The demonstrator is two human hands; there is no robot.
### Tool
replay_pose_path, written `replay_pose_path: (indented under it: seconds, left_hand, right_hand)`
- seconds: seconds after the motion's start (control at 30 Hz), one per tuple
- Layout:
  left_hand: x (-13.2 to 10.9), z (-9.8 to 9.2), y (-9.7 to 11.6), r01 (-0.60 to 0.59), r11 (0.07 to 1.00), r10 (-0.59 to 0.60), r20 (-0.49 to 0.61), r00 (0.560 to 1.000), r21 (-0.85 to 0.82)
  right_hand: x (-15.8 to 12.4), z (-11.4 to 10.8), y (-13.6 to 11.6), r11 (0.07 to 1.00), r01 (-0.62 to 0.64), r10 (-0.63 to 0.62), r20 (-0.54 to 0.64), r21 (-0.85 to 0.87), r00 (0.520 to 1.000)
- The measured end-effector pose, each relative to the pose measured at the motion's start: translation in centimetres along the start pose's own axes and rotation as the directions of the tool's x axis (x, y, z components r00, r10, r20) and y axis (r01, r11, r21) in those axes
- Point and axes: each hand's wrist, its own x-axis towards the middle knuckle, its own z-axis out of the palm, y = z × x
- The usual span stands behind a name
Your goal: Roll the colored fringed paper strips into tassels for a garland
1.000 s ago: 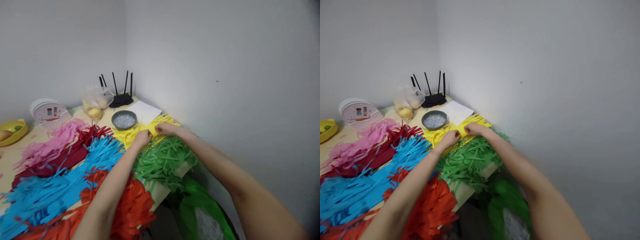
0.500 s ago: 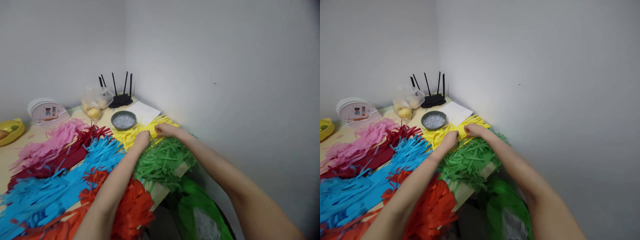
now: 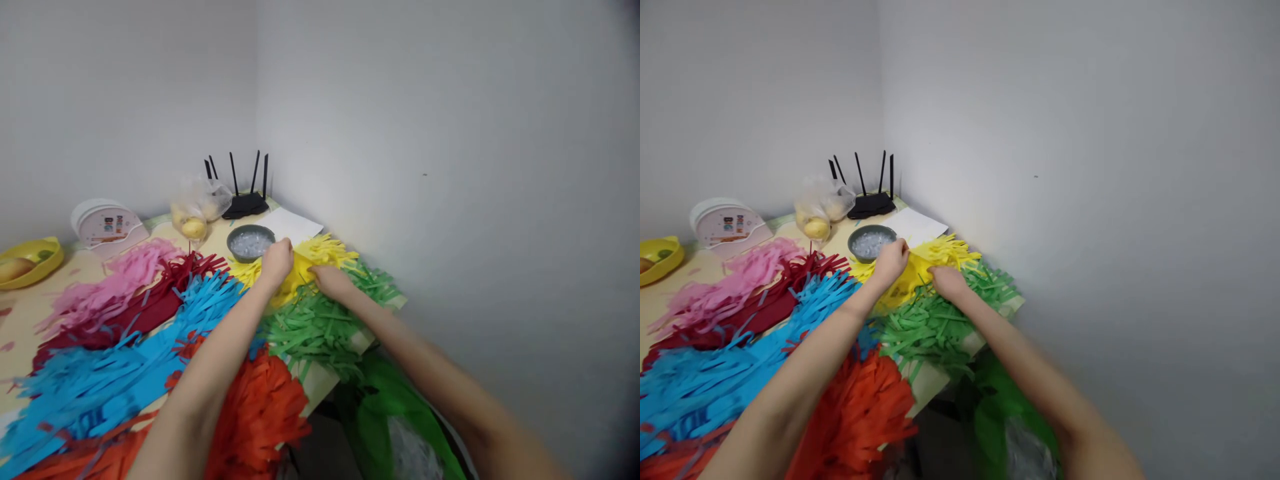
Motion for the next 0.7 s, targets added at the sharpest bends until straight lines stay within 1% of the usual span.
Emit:
replay_pose_path:
  seconds: [0.1,0.2,0.33,0.43,0.53,0.63,0.7]
  left_hand:
    - [0.1,-2.5,0.0,-0.022,1.000,0.022,-0.079,0.997,0.000]
    - [-0.1,-3.9,0.1,-0.039,0.999,0.037,-0.147,0.989,-0.010]
    - [-0.5,-4.5,0.6,-0.052,0.997,0.038,-0.229,0.973,-0.053]
    - [-0.7,-4.8,0.8,-0.028,0.993,-0.009,-0.318,0.948,-0.113]
    - [-0.7,-5.7,0.5,0.020,0.980,-0.100,-0.406,0.908,-0.196]
    - [-0.8,-7.1,-0.3,0.055,0.955,-0.192,-0.466,0.864,-0.291]
    - [-0.8,-8.2,-1.1,0.056,0.937,-0.233,-0.494,0.838,-0.346]
  right_hand:
    - [-0.3,-0.6,-1.0,0.999,-0.042,0.041,-0.076,-0.017,0.996]
    - [-0.2,-0.8,-2.2,0.997,-0.082,0.081,-0.092,-0.007,0.993]
    - [0.8,-0.3,-3.1,0.984,-0.167,0.167,0.014,0.053,0.986]
    - [2.1,-0.4,-2.9,0.955,-0.248,0.236,0.091,0.161,0.967]
    - [3.4,-0.9,-2.3,0.891,-0.317,0.282,0.150,0.326,0.947]
    - [4.1,-1.4,-1.8,0.788,-0.390,0.336,0.198,0.476,0.921]
    - [4.3,-1.6,-1.3,0.711,-0.440,0.385,0.220,0.548,0.896]
